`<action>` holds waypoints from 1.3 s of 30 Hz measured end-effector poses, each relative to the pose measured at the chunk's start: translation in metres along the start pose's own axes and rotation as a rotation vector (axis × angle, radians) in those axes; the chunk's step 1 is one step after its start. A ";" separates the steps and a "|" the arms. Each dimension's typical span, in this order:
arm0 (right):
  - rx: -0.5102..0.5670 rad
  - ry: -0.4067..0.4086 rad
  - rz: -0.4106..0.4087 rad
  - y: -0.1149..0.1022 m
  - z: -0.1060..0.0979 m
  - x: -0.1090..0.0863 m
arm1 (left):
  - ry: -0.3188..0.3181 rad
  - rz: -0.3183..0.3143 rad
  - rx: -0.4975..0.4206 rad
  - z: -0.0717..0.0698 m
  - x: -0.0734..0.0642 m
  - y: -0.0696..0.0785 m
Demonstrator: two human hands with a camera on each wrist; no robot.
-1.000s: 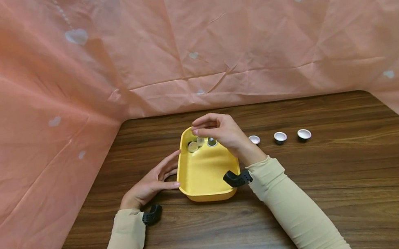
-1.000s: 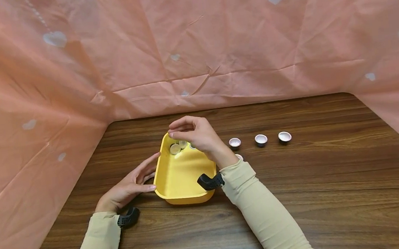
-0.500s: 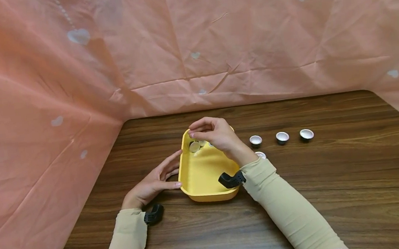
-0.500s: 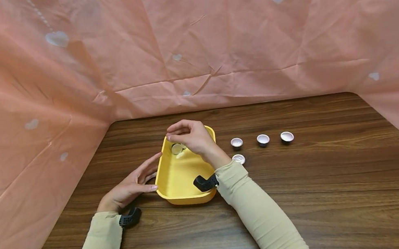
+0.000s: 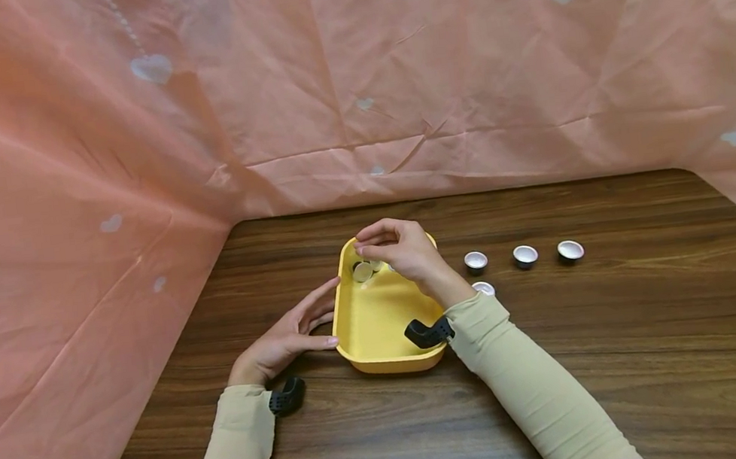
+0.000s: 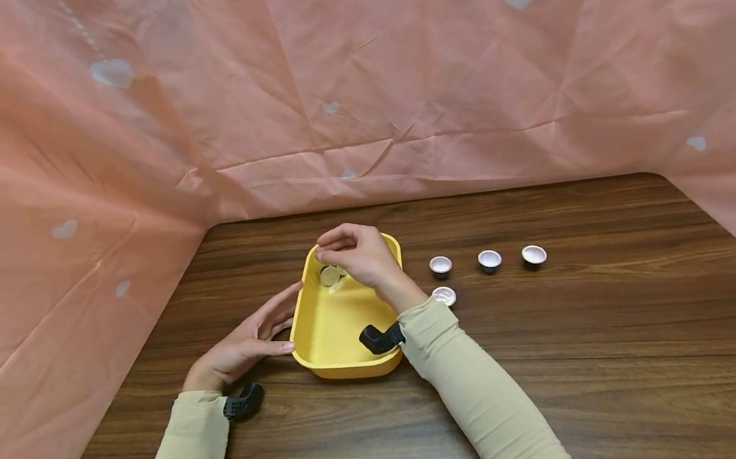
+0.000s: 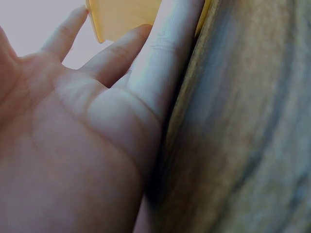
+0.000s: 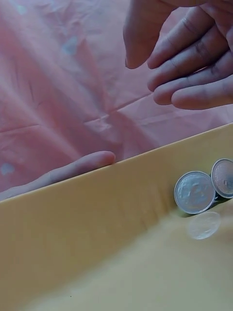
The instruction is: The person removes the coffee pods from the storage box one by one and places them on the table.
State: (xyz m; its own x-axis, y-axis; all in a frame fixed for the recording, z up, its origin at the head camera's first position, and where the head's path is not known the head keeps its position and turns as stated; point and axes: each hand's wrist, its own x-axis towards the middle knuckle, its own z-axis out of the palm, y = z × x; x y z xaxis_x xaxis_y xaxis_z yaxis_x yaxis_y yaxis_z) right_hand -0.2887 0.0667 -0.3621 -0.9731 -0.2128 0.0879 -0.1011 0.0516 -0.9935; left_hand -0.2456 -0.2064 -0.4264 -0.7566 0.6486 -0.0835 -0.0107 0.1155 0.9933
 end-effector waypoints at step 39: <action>-0.592 0.133 0.108 0.010 -0.008 0.023 | 0.008 0.011 -0.002 0.002 0.001 0.002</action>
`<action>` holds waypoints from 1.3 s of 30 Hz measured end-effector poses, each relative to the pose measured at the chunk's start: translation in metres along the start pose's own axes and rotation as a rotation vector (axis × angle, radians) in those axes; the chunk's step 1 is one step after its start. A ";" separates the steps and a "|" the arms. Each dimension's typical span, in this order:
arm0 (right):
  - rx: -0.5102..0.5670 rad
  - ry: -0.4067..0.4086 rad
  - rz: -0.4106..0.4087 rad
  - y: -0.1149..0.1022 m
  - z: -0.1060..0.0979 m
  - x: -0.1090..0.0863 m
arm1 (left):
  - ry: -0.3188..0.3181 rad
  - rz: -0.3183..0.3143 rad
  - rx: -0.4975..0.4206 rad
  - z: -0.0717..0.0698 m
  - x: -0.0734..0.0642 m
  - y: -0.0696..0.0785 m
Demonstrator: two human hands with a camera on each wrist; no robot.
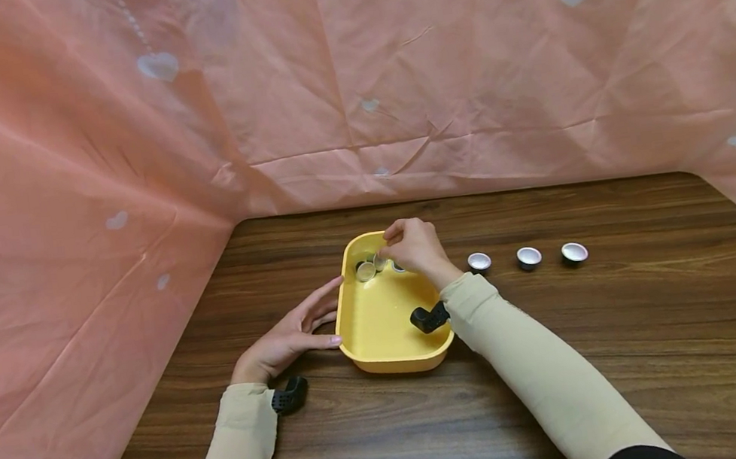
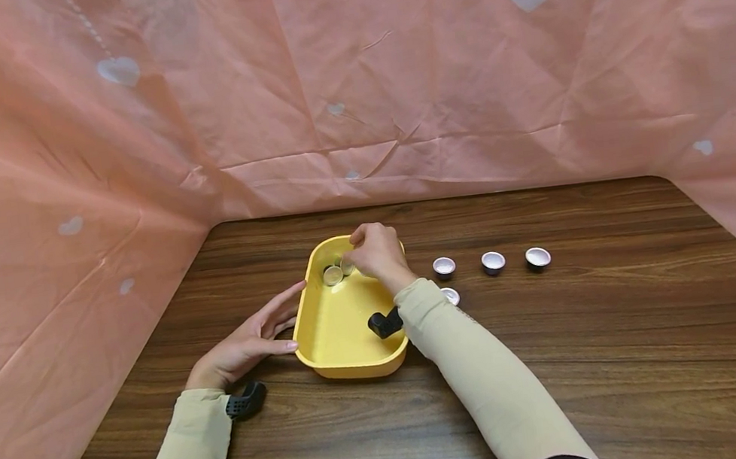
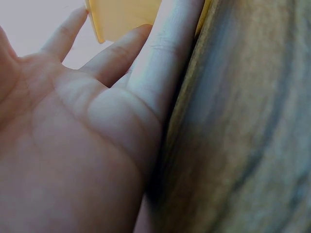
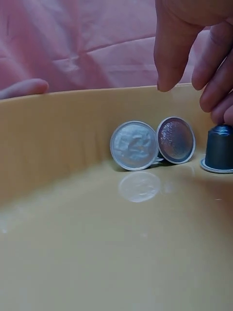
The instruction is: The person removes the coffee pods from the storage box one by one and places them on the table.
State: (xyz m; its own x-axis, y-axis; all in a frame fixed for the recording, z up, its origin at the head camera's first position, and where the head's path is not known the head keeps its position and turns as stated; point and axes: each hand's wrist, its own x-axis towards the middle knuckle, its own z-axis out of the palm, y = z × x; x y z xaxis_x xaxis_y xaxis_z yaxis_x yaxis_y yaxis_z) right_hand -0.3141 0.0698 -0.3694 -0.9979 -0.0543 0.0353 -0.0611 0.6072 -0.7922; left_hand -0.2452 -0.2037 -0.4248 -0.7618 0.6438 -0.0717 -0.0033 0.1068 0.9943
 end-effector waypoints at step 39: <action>-0.384 -0.115 -0.133 0.004 0.007 0.001 | -0.007 -0.007 -0.024 -0.001 -0.002 0.001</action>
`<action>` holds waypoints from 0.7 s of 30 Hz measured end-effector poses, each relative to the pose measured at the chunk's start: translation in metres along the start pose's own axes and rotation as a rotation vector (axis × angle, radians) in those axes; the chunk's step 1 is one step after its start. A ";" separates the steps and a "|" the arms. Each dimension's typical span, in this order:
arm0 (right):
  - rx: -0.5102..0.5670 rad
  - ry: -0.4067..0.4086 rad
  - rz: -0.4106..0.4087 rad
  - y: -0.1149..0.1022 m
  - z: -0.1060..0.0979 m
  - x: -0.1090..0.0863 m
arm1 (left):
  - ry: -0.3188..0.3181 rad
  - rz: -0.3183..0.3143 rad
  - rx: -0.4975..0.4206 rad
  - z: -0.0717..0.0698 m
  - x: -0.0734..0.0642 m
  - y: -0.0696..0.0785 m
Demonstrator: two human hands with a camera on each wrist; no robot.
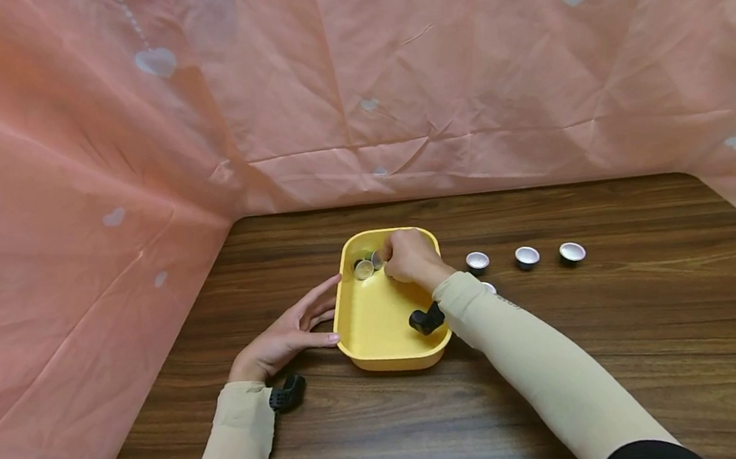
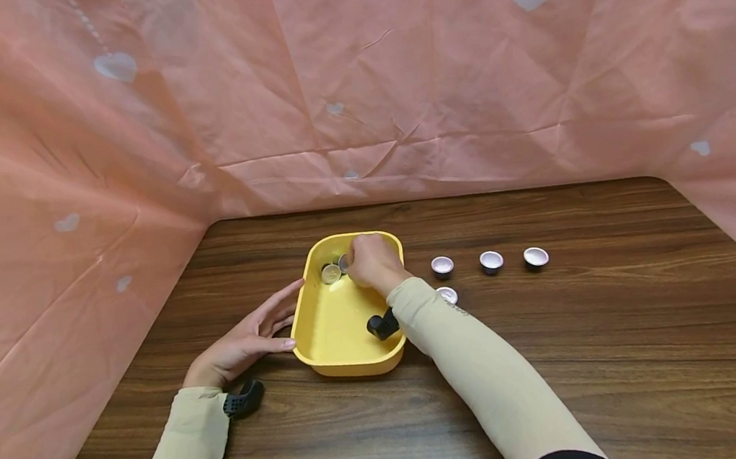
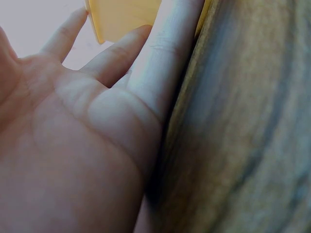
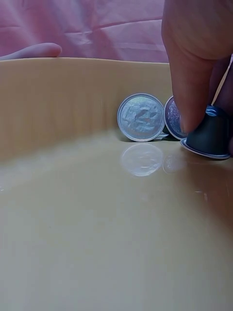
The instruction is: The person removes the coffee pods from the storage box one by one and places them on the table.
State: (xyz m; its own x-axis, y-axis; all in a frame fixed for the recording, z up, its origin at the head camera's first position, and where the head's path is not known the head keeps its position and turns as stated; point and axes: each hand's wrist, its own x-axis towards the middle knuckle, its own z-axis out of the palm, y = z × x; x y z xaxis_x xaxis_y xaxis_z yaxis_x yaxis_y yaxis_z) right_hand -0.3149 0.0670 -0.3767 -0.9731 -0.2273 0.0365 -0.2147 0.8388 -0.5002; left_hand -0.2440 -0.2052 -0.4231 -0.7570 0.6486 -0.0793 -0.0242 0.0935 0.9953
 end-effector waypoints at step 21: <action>0.030 -0.011 -0.021 -0.002 0.003 0.000 | 0.000 0.000 -0.005 0.000 -0.001 0.000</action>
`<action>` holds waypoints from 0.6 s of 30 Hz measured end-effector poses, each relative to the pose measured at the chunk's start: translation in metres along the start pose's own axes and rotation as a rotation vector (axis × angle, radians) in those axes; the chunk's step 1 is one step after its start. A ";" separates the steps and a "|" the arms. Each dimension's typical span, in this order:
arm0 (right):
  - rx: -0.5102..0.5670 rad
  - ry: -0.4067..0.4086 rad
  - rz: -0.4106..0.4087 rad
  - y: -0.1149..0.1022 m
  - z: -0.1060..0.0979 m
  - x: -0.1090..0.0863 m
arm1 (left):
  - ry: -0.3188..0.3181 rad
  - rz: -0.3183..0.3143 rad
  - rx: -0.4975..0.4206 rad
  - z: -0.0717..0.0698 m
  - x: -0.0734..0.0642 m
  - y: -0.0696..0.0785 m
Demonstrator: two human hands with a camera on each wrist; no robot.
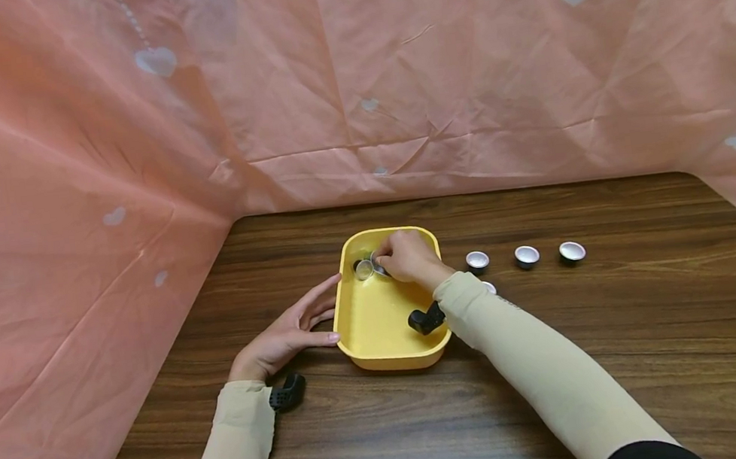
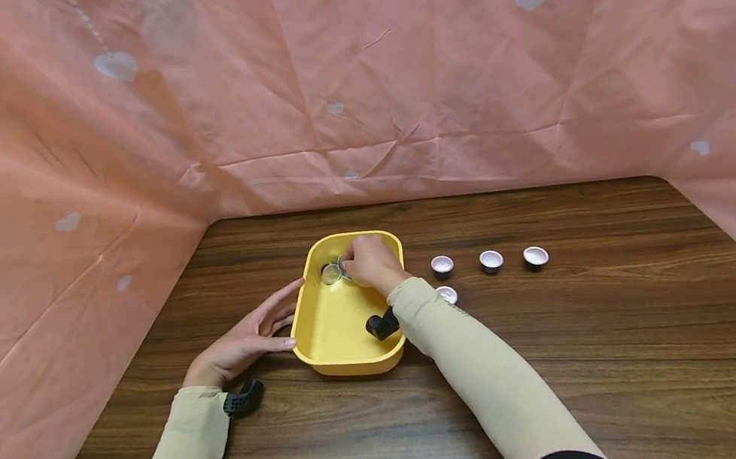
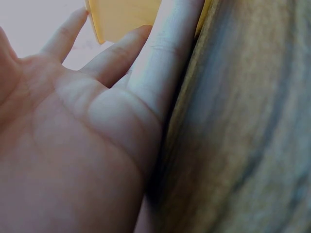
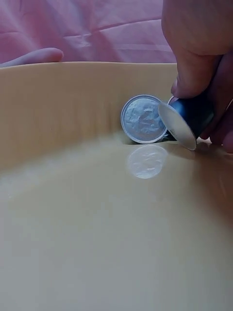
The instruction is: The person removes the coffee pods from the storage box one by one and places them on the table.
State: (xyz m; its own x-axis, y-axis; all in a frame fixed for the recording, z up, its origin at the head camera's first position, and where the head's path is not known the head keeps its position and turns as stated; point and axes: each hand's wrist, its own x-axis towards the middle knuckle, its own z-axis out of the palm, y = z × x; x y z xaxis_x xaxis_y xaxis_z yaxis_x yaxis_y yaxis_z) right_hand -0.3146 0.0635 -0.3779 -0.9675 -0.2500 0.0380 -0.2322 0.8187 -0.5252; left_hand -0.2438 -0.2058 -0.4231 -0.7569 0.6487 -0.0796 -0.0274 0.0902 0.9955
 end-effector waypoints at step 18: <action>0.015 0.002 0.019 0.001 0.001 -0.001 | 0.007 0.000 0.000 0.000 0.001 0.000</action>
State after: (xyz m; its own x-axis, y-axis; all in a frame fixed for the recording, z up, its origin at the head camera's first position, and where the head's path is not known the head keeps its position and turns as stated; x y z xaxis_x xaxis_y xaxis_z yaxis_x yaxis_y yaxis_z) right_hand -0.3135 0.0642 -0.3792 -0.9719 -0.2337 0.0300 -0.2126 0.8152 -0.5388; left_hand -0.2441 -0.2053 -0.4231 -0.7617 0.6430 -0.0796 -0.0278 0.0902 0.9955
